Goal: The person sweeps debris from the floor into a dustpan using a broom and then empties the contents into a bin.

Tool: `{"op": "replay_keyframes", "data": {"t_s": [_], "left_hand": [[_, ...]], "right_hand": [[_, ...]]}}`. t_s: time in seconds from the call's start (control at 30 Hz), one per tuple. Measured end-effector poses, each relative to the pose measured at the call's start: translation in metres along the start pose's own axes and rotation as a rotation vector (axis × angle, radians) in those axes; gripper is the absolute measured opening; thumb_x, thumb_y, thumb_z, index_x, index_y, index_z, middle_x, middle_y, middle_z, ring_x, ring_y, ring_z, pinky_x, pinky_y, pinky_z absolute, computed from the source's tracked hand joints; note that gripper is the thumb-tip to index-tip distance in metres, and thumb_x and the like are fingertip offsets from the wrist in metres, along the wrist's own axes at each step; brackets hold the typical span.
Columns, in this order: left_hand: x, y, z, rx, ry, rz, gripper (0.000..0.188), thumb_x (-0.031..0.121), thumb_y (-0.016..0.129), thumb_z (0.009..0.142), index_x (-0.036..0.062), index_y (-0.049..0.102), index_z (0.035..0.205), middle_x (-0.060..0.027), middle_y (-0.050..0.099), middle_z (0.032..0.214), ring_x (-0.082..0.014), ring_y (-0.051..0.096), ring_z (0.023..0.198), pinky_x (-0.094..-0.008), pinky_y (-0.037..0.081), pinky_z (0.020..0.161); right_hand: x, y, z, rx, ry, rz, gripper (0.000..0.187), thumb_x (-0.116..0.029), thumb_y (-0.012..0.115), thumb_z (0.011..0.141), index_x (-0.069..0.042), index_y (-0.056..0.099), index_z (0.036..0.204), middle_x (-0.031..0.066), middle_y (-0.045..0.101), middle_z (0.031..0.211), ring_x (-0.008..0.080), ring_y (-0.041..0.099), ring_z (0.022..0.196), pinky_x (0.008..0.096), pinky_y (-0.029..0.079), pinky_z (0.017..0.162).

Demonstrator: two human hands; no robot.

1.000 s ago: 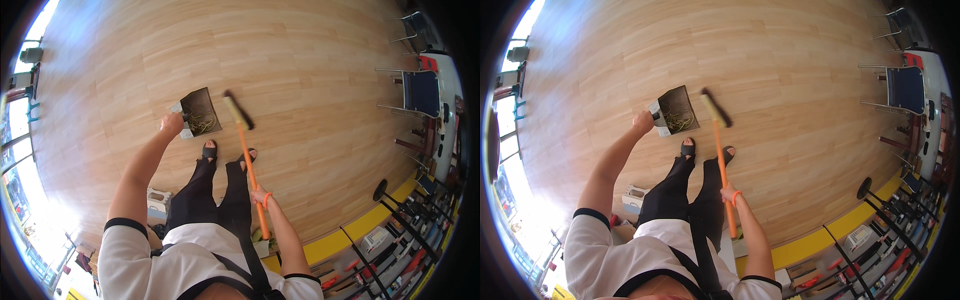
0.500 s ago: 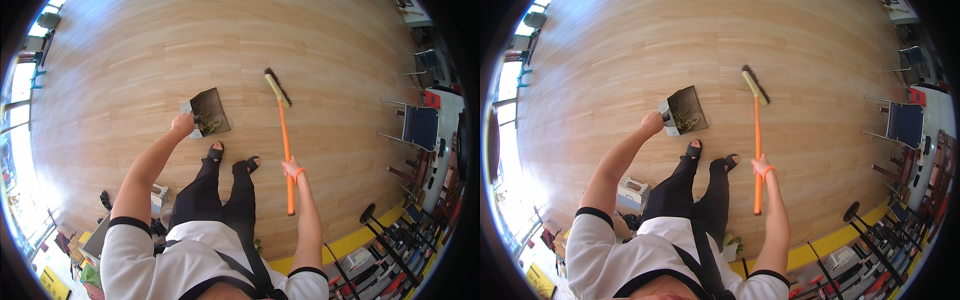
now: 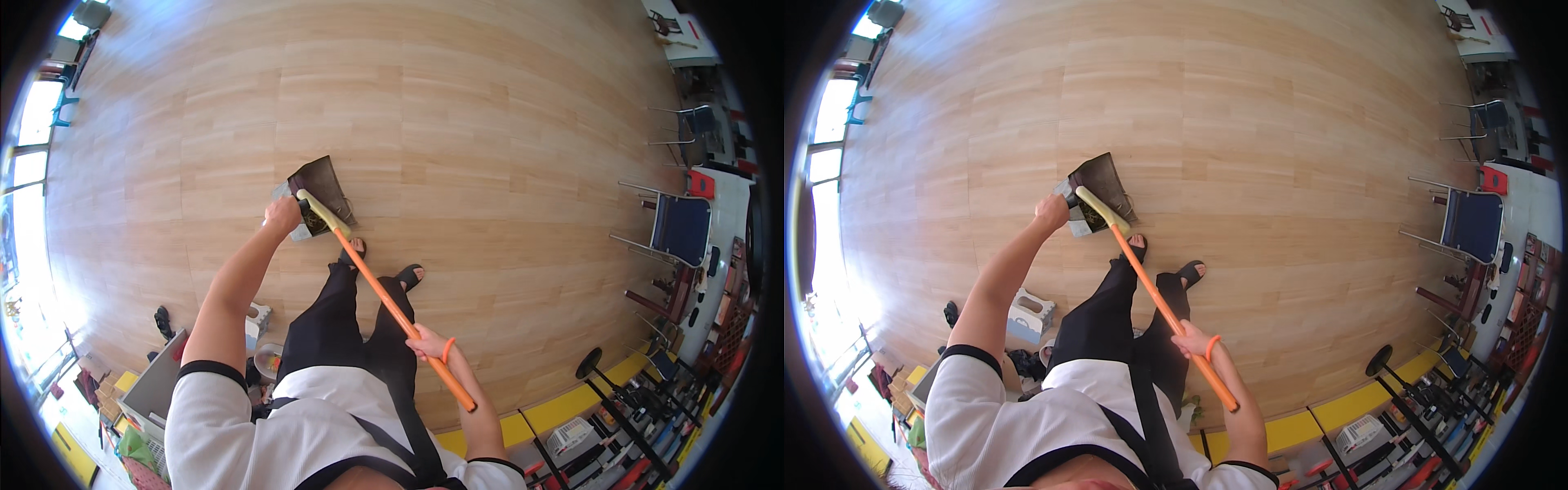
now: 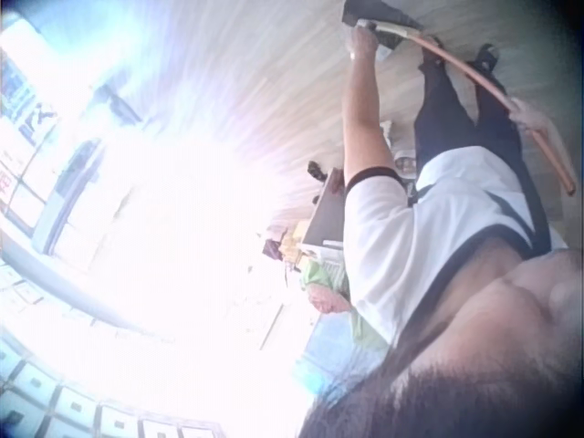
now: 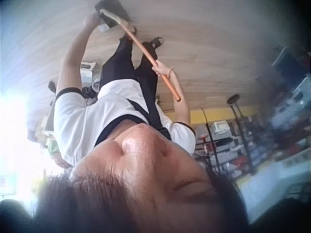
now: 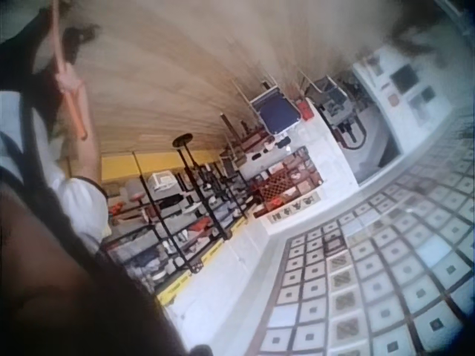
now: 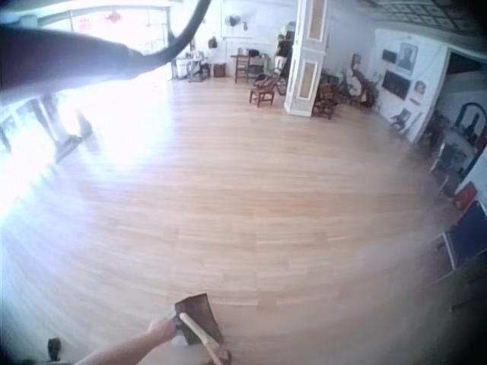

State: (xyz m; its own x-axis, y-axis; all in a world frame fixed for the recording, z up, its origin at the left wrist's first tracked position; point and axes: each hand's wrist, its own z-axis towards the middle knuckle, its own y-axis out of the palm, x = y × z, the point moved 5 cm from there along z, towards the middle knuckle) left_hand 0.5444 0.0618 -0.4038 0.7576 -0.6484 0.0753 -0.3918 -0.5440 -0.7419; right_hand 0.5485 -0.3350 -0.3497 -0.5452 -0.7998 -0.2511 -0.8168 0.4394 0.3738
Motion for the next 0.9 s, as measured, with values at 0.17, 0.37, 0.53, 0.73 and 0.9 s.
{"op": "replay_keyframes", "data": {"t_s": [0.17,0.37,0.53,0.73,0.9], "left_hand": [[-0.033,0.007,-0.017,-0.026,-0.002,0.007,0.018,0.007,0.04,0.065,0.001,0.055,0.073,-0.0181,0.052,0.079,-0.0302,0.051,0.074,-0.0352,0.042,0.063],[-0.07,0.012,-0.049,-0.044,-0.124,-0.05,0.017,0.009,0.04,0.065,-0.0001,0.054,0.071,-0.0194,0.052,0.077,-0.0314,0.051,0.073,-0.0359,0.042,0.063],[-0.101,0.026,-0.061,-0.045,-0.197,-0.077,0.018,0.01,0.041,0.065,-0.0012,0.054,0.07,-0.0198,0.052,0.076,-0.0322,0.051,0.073,-0.0365,0.041,0.063],[-0.122,0.032,-0.061,0.029,-0.252,-0.118,0.019,0.008,0.039,0.064,-0.0019,0.054,0.071,-0.0193,0.052,0.076,-0.0315,0.051,0.073,-0.0357,0.041,0.064],[-0.127,0.03,-0.064,0.045,-0.268,-0.159,0.018,0.006,0.039,0.063,-0.0013,0.055,0.068,-0.0192,0.053,0.074,-0.0314,0.051,0.074,-0.0356,0.041,0.064]], "right_hand": [[-0.037,-0.053,-0.021,0.265,-0.099,-0.094,0.029,-0.007,0.046,0.069,-0.002,0.027,0.091,0.0017,0.037,0.051,0.0071,0.036,0.036,0.0211,0.033,0.03],[-0.151,-0.127,0.062,0.592,-0.158,-0.226,0.025,-0.002,0.043,0.065,0.002,0.026,0.083,0.0056,0.04,0.05,0.0128,0.04,0.036,0.0264,0.037,0.034],[-0.167,-0.104,0.12,0.716,-0.038,-0.369,0.028,-0.003,0.041,0.065,0.005,0.025,0.086,0.0067,0.04,0.048,0.0151,0.043,0.037,0.0282,0.039,0.035],[-0.057,-0.02,0.101,0.044,0.079,-0.425,0.027,-0.006,0.044,0.066,0.0,0.026,0.083,0.0059,0.039,0.048,0.0119,0.04,0.034,0.0252,0.036,0.032],[-0.042,0.023,0.018,-0.044,0.094,-0.43,0.024,-0.007,0.044,0.069,-0.002,0.026,0.083,0.0033,0.037,0.048,0.009,0.038,0.036,0.0222,0.034,0.031]]}}
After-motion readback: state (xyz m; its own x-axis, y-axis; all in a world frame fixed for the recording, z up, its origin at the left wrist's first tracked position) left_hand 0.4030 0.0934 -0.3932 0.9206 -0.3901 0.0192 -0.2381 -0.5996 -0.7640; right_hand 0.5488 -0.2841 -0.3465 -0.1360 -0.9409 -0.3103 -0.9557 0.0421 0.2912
